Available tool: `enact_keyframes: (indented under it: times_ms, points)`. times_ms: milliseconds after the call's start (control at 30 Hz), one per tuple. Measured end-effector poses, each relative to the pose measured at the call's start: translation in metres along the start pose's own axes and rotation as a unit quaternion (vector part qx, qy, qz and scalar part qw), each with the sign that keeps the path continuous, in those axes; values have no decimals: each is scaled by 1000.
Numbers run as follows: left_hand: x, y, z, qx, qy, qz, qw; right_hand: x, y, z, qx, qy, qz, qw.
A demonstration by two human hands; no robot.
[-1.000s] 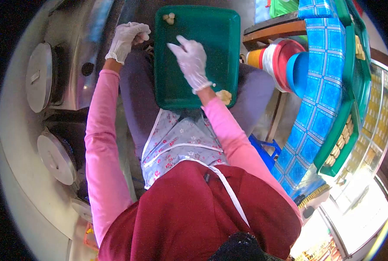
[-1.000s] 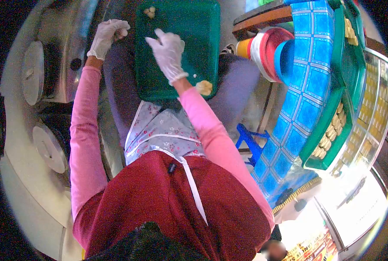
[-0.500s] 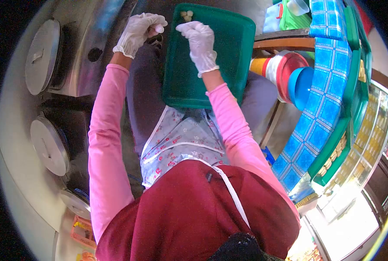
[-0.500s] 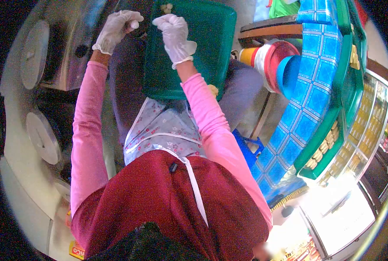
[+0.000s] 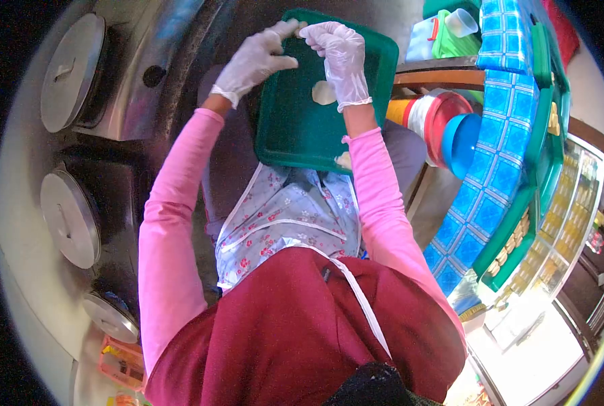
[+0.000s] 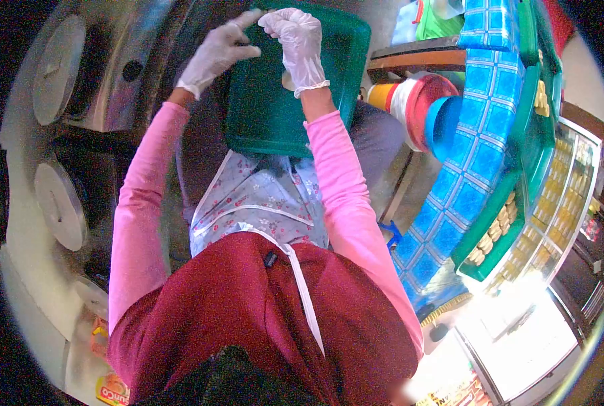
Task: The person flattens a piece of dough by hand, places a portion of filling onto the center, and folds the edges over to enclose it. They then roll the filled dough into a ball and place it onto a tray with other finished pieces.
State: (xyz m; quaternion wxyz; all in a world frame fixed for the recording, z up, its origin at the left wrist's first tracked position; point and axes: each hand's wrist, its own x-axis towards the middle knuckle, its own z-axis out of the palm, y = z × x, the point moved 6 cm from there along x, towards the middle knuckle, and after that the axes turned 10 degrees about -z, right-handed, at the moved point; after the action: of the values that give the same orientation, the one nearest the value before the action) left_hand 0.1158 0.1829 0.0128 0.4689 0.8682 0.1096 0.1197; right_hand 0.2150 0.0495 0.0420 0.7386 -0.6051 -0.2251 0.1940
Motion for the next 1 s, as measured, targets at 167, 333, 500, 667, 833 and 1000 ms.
enact_keyframes:
  times_ms: [167, 333, 500, 667, 833, 1000]
  points:
    - [-1, 5, 9, -129, -73, -218, 965, 12, -15, -20, -35, -33, -33, 998]
    - [1, 17, -34, -205, 3, -187, 961, 26, -35, -36, -76, -54, -49, 994]
    - [22, 38, 0, -206, -65, -52, 975, 28, -37, -28, -64, -71, -35, 995]
    - [20, 39, 3, -264, -130, -158, 942, 25, -40, -31, -66, -52, -22, 996]
    - [16, 48, -37, -261, -100, -142, 950, 27, -44, -30, -28, -81, -24, 996]
    - [22, 77, -87, -246, -37, -86, 965, 42, -94, -22, 5, -143, -48, 989]
